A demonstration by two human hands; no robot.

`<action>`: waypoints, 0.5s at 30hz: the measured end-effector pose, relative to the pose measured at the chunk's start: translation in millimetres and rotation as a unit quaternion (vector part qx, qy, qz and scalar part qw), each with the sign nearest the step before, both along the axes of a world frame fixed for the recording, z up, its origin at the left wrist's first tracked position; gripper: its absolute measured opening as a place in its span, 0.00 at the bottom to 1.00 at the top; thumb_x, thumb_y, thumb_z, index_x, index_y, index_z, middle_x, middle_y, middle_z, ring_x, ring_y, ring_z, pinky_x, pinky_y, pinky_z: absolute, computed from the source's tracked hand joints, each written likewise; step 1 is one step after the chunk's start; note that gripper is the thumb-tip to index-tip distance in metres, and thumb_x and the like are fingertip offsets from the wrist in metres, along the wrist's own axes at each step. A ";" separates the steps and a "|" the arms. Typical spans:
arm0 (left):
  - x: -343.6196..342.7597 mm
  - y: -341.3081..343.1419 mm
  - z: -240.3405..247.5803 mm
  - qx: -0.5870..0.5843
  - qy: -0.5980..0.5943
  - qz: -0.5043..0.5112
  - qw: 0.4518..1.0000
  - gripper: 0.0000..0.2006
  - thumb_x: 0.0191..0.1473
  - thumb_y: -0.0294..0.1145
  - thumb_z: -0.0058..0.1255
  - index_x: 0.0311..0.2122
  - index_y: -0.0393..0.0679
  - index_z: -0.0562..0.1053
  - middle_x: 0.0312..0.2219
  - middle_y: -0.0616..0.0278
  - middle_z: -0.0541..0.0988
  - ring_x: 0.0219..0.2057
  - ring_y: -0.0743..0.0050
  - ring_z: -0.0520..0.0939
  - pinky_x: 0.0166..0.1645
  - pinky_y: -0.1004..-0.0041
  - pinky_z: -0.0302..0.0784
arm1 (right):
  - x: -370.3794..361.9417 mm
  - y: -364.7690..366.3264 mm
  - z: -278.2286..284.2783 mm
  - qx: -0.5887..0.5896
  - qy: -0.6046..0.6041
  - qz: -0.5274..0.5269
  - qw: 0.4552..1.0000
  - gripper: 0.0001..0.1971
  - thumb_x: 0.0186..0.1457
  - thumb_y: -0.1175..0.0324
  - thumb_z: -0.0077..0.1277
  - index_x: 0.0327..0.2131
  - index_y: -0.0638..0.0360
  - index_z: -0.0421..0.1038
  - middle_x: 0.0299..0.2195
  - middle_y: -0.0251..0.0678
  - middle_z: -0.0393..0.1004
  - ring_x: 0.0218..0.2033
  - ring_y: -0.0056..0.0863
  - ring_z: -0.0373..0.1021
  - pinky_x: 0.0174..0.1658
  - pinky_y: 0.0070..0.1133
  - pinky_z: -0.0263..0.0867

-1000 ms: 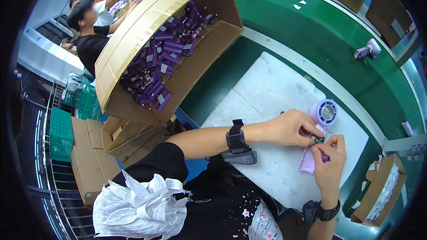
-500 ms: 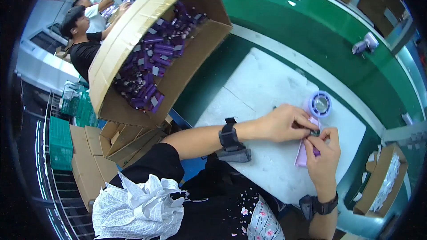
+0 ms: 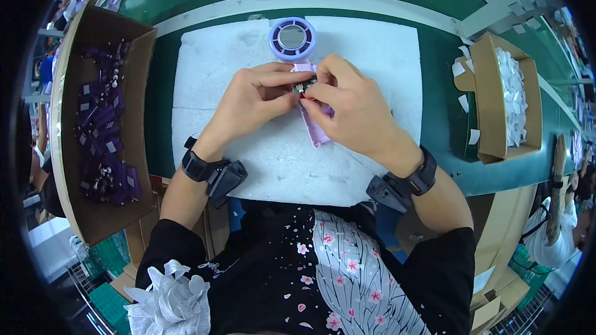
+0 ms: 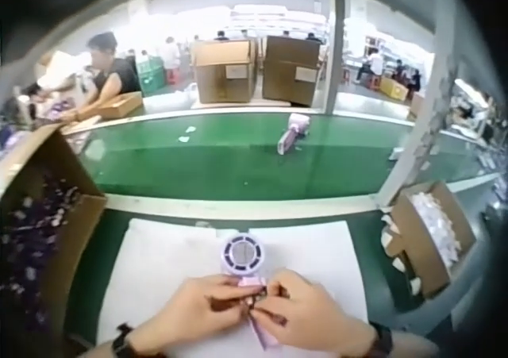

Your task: The person assembles a handheld fan by inserting a circuit board into the housing, connecting the battery wires to it, and fitting the battery pack into the handle. They then set the assembled fan onto the conveyor belt.

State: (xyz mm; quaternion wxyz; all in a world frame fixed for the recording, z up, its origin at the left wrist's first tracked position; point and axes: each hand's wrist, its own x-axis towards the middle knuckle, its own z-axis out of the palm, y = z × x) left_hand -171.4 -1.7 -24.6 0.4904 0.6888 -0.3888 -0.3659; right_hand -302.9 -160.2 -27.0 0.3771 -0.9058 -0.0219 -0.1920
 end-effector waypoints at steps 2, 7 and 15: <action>-3.3 -0.9 -0.6 -0.011 -0.005 0.007 1.000 0.19 0.49 0.18 0.52 0.49 0.37 0.76 0.45 0.57 0.77 0.38 0.76 0.80 0.42 0.80 0.75 | -1.3 -0.2 2.1 0.012 -0.002 0.001 1.000 0.05 0.45 0.77 0.59 0.28 0.65 0.74 0.30 0.38 0.66 0.28 0.31 0.68 0.31 0.22 0.66; -6.7 2.7 -0.6 -0.016 -0.045 0.042 0.998 0.18 0.46 0.20 0.53 0.46 0.41 0.78 0.40 0.56 0.80 0.34 0.78 0.80 0.39 0.79 0.76 | 3.3 4.9 -1.0 0.064 0.008 -0.020 0.998 0.08 0.46 0.77 0.57 0.31 0.65 0.71 0.29 0.39 0.67 0.26 0.31 0.68 0.30 0.22 0.65; -18.7 -17.2 -18.9 -0.099 -0.081 0.068 0.989 0.17 0.40 0.26 0.56 0.41 0.45 0.81 0.32 0.53 0.82 0.24 0.74 0.81 0.33 0.77 0.78 | -3.1 -6.9 5.3 0.070 0.071 -0.071 0.992 0.13 0.42 0.82 0.56 0.35 0.65 0.69 0.34 0.41 0.70 0.24 0.30 0.68 0.26 0.21 0.65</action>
